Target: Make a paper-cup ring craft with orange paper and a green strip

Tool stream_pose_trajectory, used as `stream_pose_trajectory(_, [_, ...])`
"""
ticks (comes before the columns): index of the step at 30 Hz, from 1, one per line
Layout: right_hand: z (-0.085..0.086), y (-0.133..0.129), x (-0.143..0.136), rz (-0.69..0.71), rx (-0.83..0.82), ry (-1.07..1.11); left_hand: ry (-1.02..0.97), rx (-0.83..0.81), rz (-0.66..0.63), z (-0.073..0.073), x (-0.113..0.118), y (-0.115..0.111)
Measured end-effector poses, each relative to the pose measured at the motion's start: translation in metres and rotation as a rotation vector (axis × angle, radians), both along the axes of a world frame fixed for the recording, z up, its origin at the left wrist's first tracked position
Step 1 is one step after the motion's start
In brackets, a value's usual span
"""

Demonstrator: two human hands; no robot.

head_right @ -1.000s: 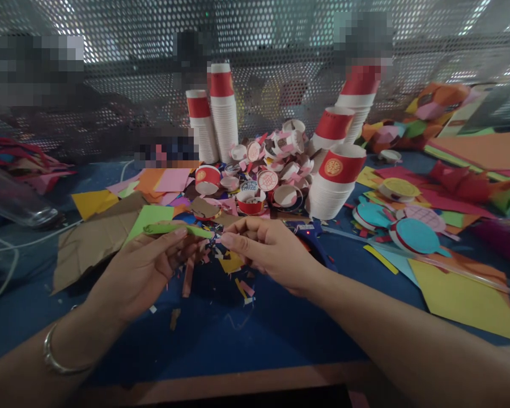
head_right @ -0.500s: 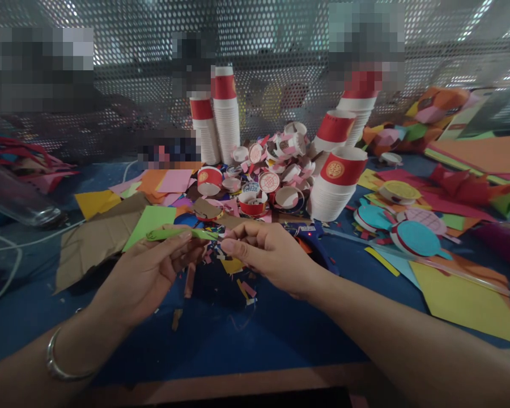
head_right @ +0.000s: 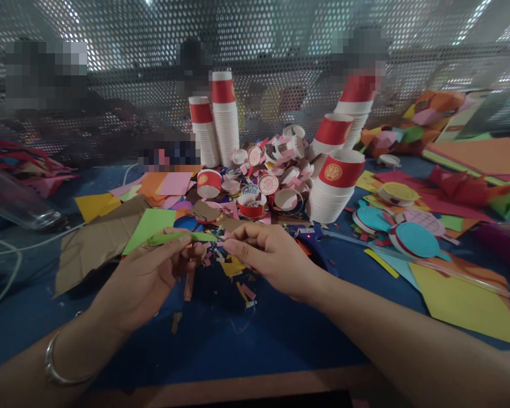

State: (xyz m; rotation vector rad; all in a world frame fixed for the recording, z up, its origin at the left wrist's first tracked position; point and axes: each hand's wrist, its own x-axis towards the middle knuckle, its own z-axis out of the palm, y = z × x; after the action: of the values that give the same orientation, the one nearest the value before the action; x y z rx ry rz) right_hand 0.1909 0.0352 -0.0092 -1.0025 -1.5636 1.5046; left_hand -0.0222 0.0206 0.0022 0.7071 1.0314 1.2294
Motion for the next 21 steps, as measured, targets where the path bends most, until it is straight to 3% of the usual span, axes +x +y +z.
stream_pose_trajectory(5, [0.0, 0.0, 0.001, -0.019, 0.004, 0.014, -0.019, 0.032, 0.019, 0.004, -0.001, 0.002])
stream_pose_trajectory(13, [0.001, 0.0, 0.001, -0.017, -0.067, 0.091, -0.004, 0.09, -0.082, 0.012, -0.007, 0.003])
stream_pose_trajectory(21, [0.003, -0.002, 0.001, -0.009, -0.122, 0.115, 0.192, 0.304, -0.082, 0.009, -0.012, 0.003])
